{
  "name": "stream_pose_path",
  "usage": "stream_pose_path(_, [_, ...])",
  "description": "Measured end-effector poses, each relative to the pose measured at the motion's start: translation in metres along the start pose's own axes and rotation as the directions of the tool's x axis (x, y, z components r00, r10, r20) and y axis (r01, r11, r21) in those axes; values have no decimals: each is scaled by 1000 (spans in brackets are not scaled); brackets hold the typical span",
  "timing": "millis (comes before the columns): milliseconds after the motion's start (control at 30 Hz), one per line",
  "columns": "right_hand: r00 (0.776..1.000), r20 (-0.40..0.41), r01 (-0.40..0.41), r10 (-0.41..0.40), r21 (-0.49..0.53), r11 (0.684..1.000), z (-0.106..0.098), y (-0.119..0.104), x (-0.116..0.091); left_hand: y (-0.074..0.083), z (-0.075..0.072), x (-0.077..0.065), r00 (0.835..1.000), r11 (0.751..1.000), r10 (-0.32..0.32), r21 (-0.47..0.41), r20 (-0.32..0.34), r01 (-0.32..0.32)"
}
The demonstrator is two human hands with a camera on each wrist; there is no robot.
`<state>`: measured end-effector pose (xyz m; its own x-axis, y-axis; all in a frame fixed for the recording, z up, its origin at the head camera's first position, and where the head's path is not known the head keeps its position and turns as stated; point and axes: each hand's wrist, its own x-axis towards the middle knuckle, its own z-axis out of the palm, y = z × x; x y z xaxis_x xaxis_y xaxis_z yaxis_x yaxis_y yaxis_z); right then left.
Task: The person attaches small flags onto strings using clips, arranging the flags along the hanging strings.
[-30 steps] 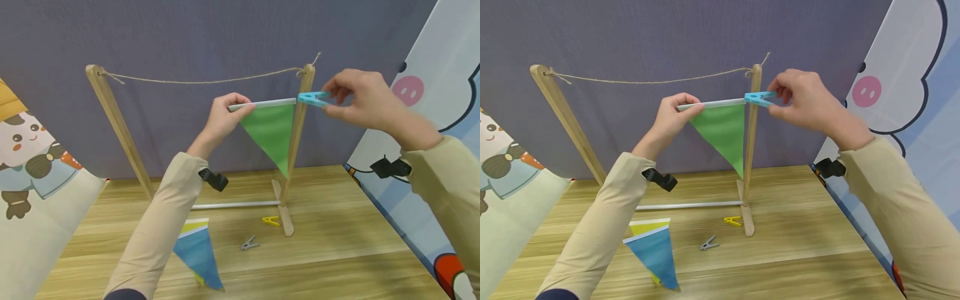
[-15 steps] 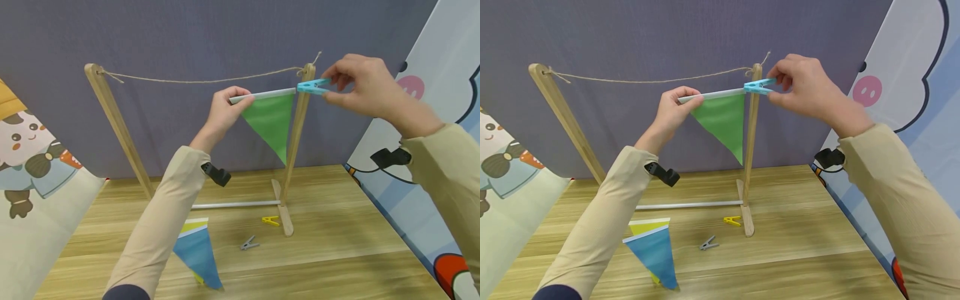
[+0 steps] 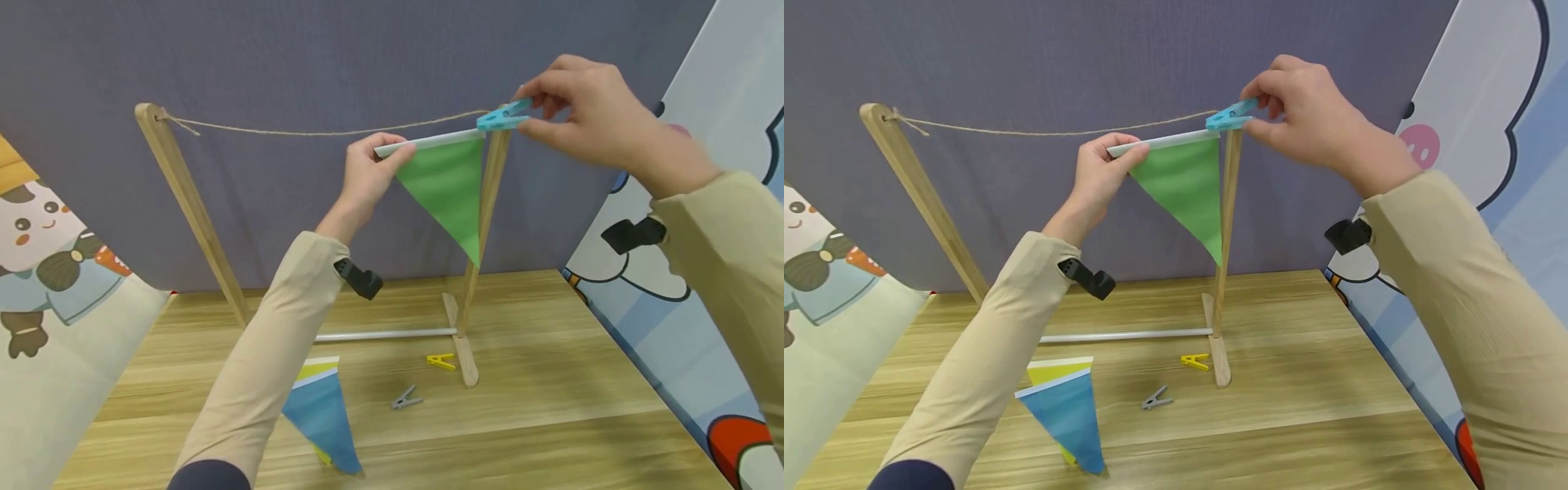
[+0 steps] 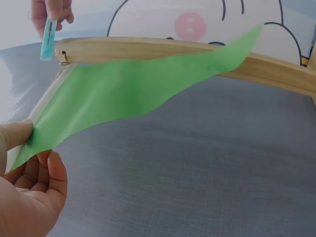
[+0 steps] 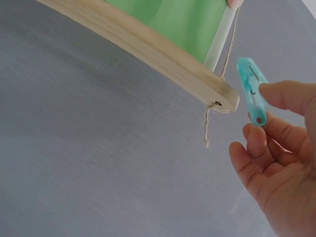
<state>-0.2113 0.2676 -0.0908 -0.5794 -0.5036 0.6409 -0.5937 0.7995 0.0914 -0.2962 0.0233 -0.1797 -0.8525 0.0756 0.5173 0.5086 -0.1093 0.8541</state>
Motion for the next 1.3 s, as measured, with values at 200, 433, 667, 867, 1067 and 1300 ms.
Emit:
stream_pose_path(200, [999,46,-3,4,-29,1000,-4,-2,10,3,2,2,1000,1000,-13,4,-15,13])
stream_pose_path(433, [990,139,29,-14,-104,994,-9,-2,26,7,6,7,999,999,-35,-6,-21,35])
stream_pose_path(667, [979,203,58,-32,-122,991,-9,-5,42,8,9,9,998,999,-41,-22,-40,40])
stream_pose_path(867, [957,289,65,-15,-166,984,-9,-10,54,8,11,11,999,1000,-16,-23,-52,15])
stream_pose_path(1067, [929,369,64,18,-211,975,-8,-16,66,8,11,13,998,1000,-9,-30,-60,7])
stream_pose_path(1300, [896,438,56,67,-263,963,-5,-22,75,6,13,13,998,1000,5,-17,-67,-6])
